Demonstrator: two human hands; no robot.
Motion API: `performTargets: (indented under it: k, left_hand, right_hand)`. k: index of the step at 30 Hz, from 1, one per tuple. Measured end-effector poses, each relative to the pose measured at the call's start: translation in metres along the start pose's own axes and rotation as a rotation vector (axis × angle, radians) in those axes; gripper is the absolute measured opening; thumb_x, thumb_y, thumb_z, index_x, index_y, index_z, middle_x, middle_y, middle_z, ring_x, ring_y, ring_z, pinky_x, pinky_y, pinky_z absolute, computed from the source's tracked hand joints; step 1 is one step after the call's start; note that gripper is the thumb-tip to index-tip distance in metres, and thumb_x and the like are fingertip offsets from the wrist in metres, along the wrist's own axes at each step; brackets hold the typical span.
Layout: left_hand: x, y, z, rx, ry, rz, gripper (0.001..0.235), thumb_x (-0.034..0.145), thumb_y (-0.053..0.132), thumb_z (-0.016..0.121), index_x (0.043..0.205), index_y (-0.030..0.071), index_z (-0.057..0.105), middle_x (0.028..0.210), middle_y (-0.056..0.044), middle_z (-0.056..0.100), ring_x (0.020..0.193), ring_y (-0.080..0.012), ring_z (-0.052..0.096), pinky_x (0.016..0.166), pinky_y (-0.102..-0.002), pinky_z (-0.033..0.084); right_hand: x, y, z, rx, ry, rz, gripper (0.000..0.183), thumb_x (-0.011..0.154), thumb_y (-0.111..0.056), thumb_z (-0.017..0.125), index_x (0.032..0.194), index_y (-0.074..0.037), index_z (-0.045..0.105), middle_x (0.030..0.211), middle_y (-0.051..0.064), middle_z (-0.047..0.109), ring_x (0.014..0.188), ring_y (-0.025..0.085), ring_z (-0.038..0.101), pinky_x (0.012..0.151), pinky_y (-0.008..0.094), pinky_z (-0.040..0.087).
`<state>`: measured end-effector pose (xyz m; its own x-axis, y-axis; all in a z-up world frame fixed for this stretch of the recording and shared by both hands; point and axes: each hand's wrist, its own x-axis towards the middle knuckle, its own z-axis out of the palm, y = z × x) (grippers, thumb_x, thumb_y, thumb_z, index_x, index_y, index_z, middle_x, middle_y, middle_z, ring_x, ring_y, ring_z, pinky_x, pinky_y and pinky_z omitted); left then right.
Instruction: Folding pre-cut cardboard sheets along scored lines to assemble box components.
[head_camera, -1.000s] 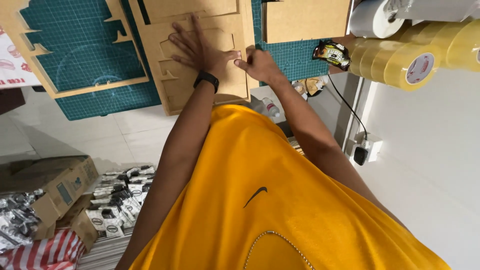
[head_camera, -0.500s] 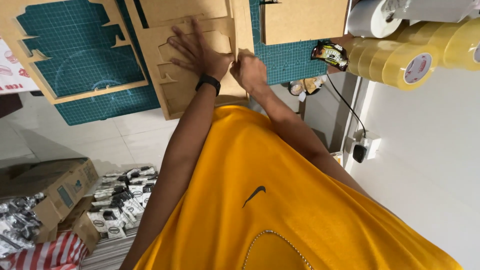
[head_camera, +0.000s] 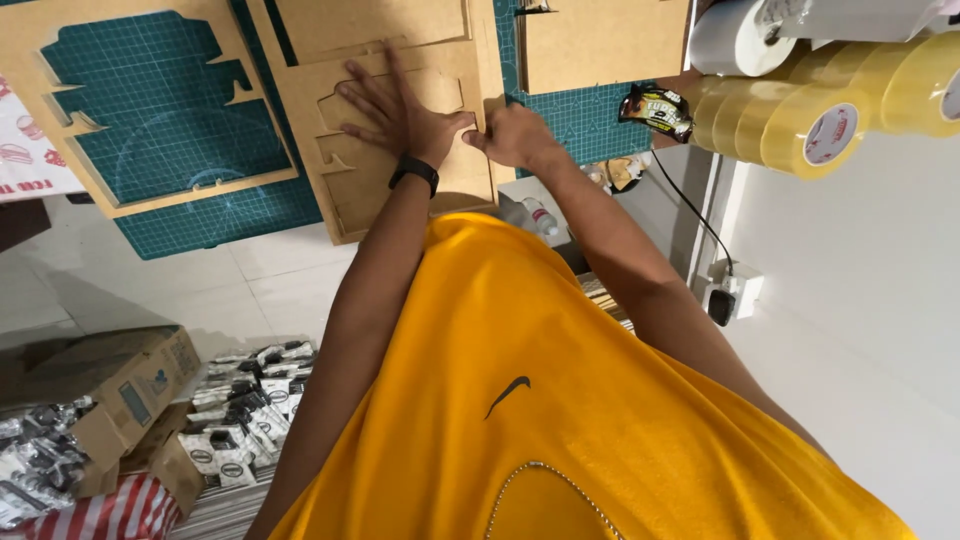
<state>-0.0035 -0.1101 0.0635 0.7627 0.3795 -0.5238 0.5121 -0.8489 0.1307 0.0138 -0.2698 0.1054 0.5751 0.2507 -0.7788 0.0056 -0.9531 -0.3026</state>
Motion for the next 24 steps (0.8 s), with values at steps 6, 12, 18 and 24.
performTargets:
  k: [6,12,18,24]
  left_hand:
    - [-0.005,0.003,-0.006,-0.038,0.022,0.002,0.168,0.061,0.087,0.109,0.166,0.037,-0.013,0.168,-0.020,-0.027,0.157,-0.0480,-0.018,0.118,-0.082,0.001]
    - [-0.005,0.002,-0.004,0.001,0.030,0.011,0.158,0.070,0.085,0.103,0.167,0.037,-0.012,0.167,-0.021,-0.027,0.157,-0.0489,-0.017,0.118,-0.082,0.001]
    - [-0.009,0.004,-0.012,0.004,0.031,0.026,0.154,0.071,0.084,0.102,0.167,0.038,-0.010,0.167,-0.021,-0.028,0.156,-0.0491,-0.019,0.117,-0.083,0.001]
    - [-0.014,0.009,-0.027,-0.034,-0.038,0.019,0.144,0.074,0.075,0.101,0.169,0.038,-0.001,0.166,-0.021,-0.026,0.155,-0.0477,-0.020,0.118,-0.082,-0.001]
  right_hand:
    - [0.004,-0.014,0.010,-0.095,0.097,0.051,0.056,0.104,-0.050,0.051,0.082,-0.004,0.072,0.083,0.019,0.073,0.083,0.040,0.071,0.071,0.052,0.057]
    - [0.012,-0.011,0.022,-0.293,0.139,-0.063,0.043,0.106,-0.042,0.050,0.092,-0.006,0.069,0.076,0.017,0.070,0.069,0.038,0.070,0.057,0.049,0.057]
    - [0.015,0.007,0.021,0.039,0.103,-0.126,0.044,0.105,-0.037,0.058,0.075,-0.004,0.058,0.063,0.013,0.060,0.059,0.028,0.060,0.054,0.042,0.049]
    - [-0.008,-0.028,0.009,0.367,0.114,0.102,0.035,0.103,-0.022,0.061,0.076,-0.002,0.068,0.068,0.012,0.067,0.060,0.025,0.069,0.055,0.034,0.060]
